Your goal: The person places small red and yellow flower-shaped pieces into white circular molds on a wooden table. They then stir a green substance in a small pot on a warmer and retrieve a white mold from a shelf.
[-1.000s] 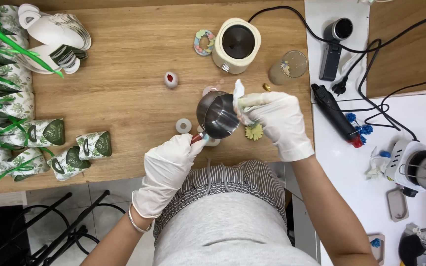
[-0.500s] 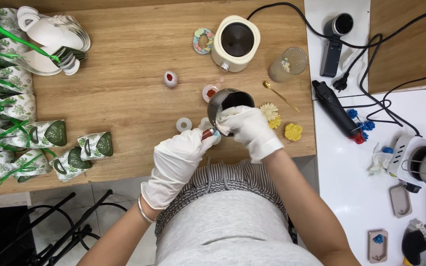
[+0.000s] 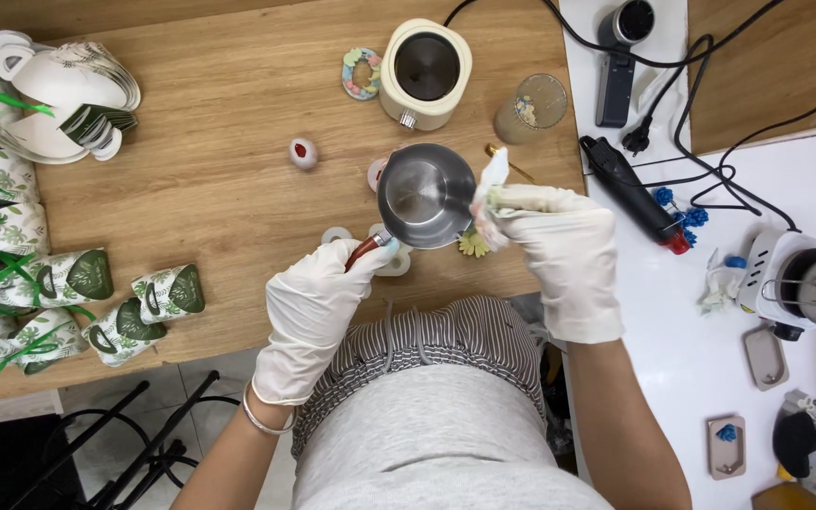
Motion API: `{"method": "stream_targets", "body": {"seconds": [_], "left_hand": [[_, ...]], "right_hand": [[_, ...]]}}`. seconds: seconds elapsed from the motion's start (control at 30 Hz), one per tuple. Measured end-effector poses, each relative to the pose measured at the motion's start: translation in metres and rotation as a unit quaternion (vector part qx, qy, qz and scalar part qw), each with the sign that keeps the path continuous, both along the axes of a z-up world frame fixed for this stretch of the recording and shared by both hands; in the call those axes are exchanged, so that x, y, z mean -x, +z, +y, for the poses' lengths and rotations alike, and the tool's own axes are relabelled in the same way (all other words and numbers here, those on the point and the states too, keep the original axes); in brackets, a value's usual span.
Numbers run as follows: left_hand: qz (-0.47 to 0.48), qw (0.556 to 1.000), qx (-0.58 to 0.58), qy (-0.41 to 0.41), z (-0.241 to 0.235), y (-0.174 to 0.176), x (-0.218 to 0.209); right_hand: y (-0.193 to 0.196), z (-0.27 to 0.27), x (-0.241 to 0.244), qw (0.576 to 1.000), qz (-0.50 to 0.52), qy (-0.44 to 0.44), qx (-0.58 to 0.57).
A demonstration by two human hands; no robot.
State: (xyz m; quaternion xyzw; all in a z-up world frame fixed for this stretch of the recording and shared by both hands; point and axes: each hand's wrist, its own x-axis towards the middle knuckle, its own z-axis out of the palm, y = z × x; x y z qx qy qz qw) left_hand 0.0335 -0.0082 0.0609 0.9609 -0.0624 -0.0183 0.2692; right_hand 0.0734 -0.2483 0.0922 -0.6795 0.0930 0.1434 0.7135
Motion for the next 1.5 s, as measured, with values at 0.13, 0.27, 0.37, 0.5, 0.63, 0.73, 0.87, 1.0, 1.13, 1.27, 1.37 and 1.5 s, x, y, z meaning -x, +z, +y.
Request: {"method": "stream_targets", "body": {"seconds": [0.13,0.27,0.37,0.5,0.63,0.73,0.87,1.0,1.13,1.27,1.37,1.5], "left_hand": [[-0.135,0.989,-0.02,-0.061,-0.005,-0.001,0.007],[-0.119,0.991,0.058,-0.012,-0.017,-0.003,0.014],[-0.188,0.981,-0.001,-0.052,-0.007,0.001,0.013],[-0.114,0.991,-0.047,-0.045,-0.001,-0.007,0.015],[-0.198,0.969,-0.111,-0.095,-0.019,-0.019,0.021],[-0.175,0.982,-0.041,-0.05,-0.018,-0.022,0.025],[-0.118,0.99,-0.065,-0.04,-0.003,-0.012,0.022],[-0.113,0.99,-0.079,-0.024,-0.011,-0.028,0.031],[-0.13,0.989,-0.061,-0.028,-0.006,-0.021,0.027],[-0.078,0.994,-0.075,-0.016,0.003,-0.007,0.012],[-0.08,0.992,-0.097,-0.032,-0.002,-0.012,0.011],[-0.118,0.988,-0.084,-0.052,-0.001,-0.018,0.01]], "right_hand": [[-0.032,0.04,-0.009,0.902,-0.289,0.027,0.319],[-0.089,0.054,-0.023,0.783,-0.395,0.063,0.477],[-0.112,0.054,-0.021,0.817,-0.408,0.149,0.38],[-0.125,0.035,-0.023,0.783,-0.275,0.368,0.418],[-0.16,0.036,-0.021,0.704,-0.315,0.27,0.577],[-0.146,0.052,-0.015,0.741,-0.446,0.114,0.489],[-0.174,0.048,-0.007,0.842,-0.314,0.265,0.35],[-0.192,0.053,0.003,0.781,-0.345,0.181,0.488],[-0.155,0.077,0.004,0.869,-0.338,0.134,0.337],[-0.161,0.059,0.013,0.855,-0.329,0.264,0.303],[-0.151,0.058,0.002,0.793,-0.315,0.279,0.44],[-0.147,0.053,0.008,0.84,-0.365,0.247,0.317]]}}
